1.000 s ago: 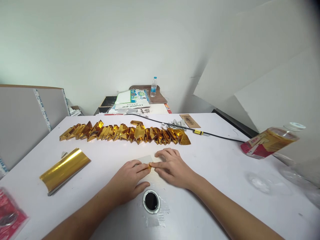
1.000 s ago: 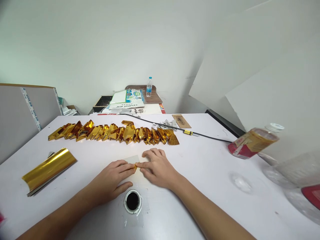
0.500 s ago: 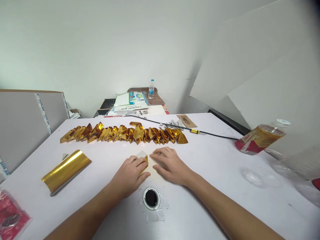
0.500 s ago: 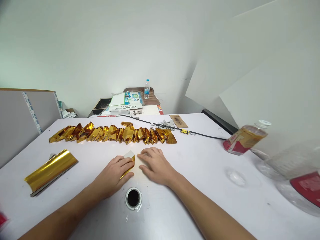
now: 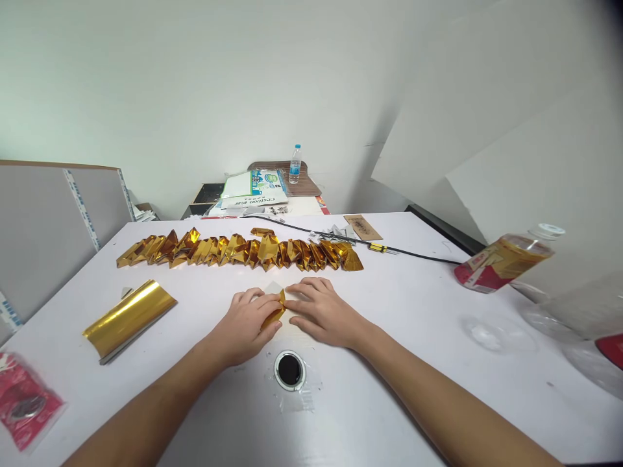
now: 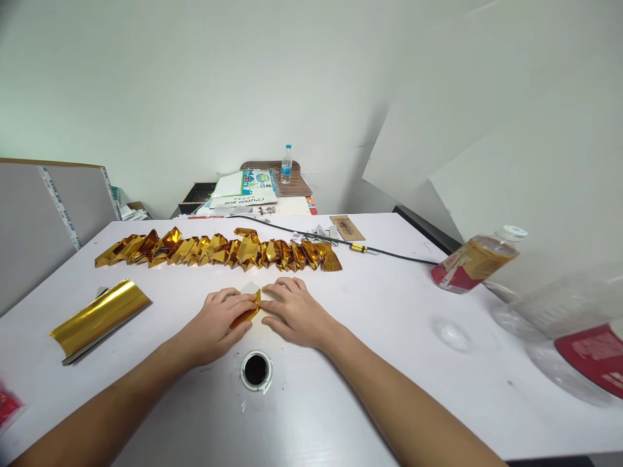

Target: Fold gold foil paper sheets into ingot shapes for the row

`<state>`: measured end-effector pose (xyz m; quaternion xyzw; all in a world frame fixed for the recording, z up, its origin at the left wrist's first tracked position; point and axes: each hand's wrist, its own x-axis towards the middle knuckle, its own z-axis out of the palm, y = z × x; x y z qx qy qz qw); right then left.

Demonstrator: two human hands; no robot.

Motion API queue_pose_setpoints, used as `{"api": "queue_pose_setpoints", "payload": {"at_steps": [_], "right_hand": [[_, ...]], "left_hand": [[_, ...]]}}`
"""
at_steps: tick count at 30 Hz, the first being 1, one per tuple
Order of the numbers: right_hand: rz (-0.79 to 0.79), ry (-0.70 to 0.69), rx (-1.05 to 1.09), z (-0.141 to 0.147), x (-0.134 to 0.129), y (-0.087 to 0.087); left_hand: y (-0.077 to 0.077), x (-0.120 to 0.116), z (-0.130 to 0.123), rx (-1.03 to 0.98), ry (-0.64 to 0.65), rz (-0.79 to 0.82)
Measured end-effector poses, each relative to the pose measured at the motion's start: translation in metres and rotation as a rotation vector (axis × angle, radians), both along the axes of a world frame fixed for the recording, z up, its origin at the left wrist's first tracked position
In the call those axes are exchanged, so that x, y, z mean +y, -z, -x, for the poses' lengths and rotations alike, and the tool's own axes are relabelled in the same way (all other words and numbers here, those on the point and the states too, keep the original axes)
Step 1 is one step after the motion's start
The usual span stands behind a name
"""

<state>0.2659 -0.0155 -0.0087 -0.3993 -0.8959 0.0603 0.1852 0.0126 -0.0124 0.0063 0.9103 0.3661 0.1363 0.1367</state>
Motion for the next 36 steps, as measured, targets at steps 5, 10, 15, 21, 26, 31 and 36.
{"api": "queue_pose_setpoints", "payload": {"at_steps": [5, 10, 15, 21, 26, 31, 36], "right_hand": [[-0.107, -0.089, 0.005, -0.001, -0.004, -0.002], [-0.156, -0.012, -0.015, 0.006, -0.007, -0.006], [-0.161, 0.059, 0.019, 0.013, -0.004, -0.004], [0.039, -0.060, 0.140, 0.017, -0.002, 0.003], [0.060, -0.037, 0.119, 0.018, -0.004, 0.000], [0.047, 0.165, 0.077, 0.023, -0.005, 0.000], [0.058, 0.269, 0.144, 0.022, -0.001, 0.011]], "left_hand": [[-0.003, -0.001, -0.001, 0.033, -0.024, -0.027], [-0.004, 0.001, 0.001, 0.037, -0.012, -0.052], [-0.006, 0.002, 0.000, 0.051, 0.003, -0.125], [0.002, 0.001, 0.002, 0.001, -0.017, -0.059], [0.010, 0.006, 0.009, -0.139, -0.035, -0.077], [0.010, -0.002, 0.006, -0.072, -0.056, -0.103], [0.015, -0.006, -0.002, -0.119, -0.162, -0.155]]}}
